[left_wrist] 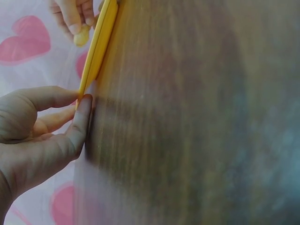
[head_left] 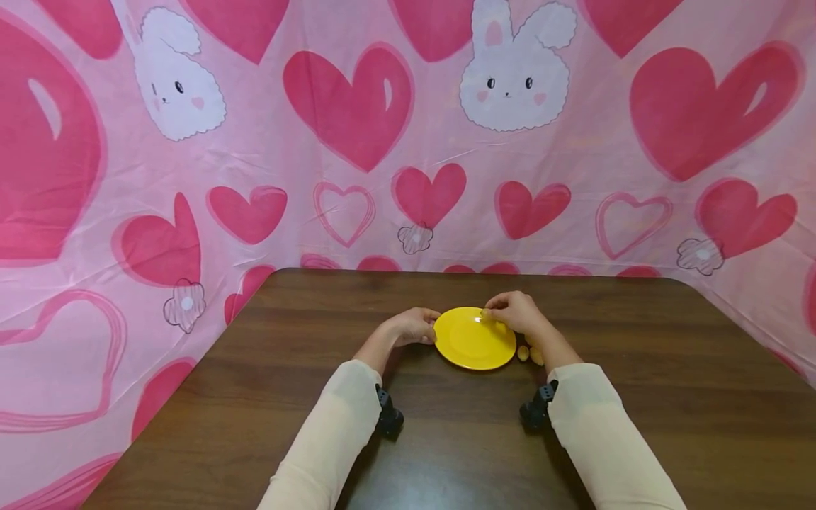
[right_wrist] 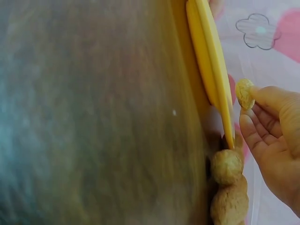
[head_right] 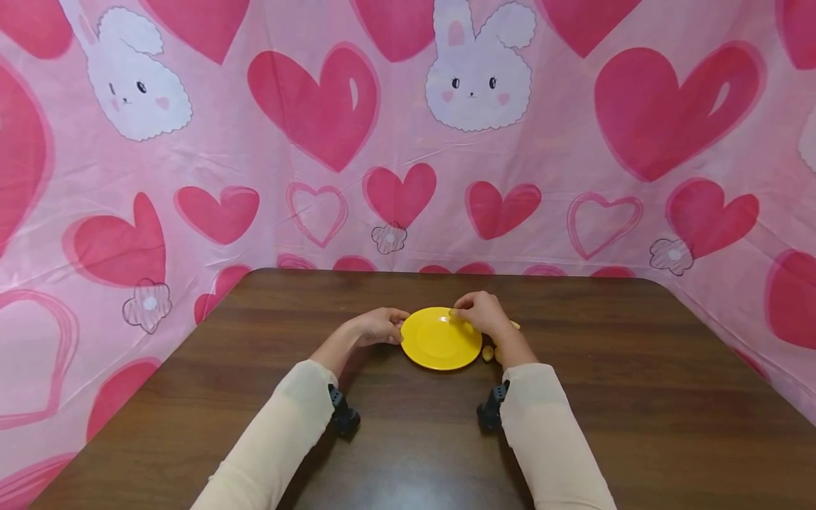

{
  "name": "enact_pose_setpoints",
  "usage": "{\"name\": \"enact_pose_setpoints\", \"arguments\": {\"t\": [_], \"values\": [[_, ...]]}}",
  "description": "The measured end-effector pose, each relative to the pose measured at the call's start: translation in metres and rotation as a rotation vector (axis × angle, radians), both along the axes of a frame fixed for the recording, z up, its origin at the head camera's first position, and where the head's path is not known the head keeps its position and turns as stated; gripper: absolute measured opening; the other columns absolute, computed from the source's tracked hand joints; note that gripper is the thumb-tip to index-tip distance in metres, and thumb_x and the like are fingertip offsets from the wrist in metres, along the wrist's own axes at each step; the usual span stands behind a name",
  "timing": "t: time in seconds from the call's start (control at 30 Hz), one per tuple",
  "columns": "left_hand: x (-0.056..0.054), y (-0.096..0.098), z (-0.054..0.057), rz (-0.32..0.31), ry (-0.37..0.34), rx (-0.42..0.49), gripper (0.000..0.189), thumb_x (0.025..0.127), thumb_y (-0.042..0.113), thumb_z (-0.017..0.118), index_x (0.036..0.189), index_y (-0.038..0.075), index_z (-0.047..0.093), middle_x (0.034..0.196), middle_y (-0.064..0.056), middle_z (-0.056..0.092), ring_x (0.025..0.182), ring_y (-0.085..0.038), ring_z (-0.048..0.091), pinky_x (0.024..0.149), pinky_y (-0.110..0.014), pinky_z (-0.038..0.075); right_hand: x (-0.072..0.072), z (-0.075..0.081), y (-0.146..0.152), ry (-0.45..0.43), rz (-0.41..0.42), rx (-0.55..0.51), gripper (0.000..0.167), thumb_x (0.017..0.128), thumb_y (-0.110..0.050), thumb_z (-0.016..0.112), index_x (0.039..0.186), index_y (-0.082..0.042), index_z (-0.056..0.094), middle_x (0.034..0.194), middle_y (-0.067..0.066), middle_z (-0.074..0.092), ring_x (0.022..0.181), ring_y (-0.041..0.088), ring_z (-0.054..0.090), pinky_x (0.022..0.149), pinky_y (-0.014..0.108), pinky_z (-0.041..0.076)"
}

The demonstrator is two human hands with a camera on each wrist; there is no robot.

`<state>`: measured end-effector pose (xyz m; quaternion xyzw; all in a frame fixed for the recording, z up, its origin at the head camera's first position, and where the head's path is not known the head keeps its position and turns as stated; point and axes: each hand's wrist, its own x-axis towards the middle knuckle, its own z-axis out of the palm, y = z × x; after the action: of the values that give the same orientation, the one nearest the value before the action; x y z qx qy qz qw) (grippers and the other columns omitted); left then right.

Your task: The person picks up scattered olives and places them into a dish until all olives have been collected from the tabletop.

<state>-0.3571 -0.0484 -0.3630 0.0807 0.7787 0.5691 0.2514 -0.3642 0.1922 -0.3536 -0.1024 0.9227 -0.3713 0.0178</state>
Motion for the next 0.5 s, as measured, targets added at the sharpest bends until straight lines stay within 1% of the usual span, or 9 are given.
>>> {"name": "enact_pose_setpoints", "arguments": {"t": [0.13, 0.3, 0.5], "values": [[-0.0008, 0.0004, 0.0006, -0.002, -0.001, -0.012, 0.061, 0.078, -0.016, 0.058, 0.135, -0.004, 0.04, 0.108, -0.015, 0.051, 0.084, -0.022, 0.054, 0.081, -0.031, 0.051, -0.0008, -0.0013, -0.003, -0.004, 0.012, 0.019, 0.021, 0.088, -0.014, 0.062, 0.103, -0.001, 0.067, 0.097, 0.012, 0.064, 0.085, 0.024, 0.053, 0.076, 0.032, 0.049], [0.0014, -0.0006, 0.0031, -0.011, 0.002, -0.018, 0.061, 0.077, -0.015, 0.059, 0.135, -0.005, 0.04, 0.106, -0.014, 0.052, 0.083, -0.021, 0.055, 0.078, -0.029, 0.052, -0.0015, -0.003, -0.0061, -0.017, 0.01, 0.05, 0.019, 0.088, -0.013, 0.062, 0.103, -0.002, 0.067, 0.097, 0.011, 0.063, 0.084, 0.024, 0.052, 0.075, 0.031, 0.049], [0.0003, -0.0006, 0.0003, 0.0, 0.004, -0.013, 0.062, 0.078, -0.015, 0.058, 0.136, -0.003, 0.04, 0.108, -0.014, 0.051, 0.084, -0.021, 0.054, 0.081, -0.03, 0.051, -0.0012, -0.0034, -0.0088, -0.032, 0.01, 0.071, 0.022, 0.087, -0.016, 0.064, 0.104, -0.002, 0.067, 0.099, 0.011, 0.063, 0.084, 0.024, 0.052, 0.075, 0.031, 0.049]]}}
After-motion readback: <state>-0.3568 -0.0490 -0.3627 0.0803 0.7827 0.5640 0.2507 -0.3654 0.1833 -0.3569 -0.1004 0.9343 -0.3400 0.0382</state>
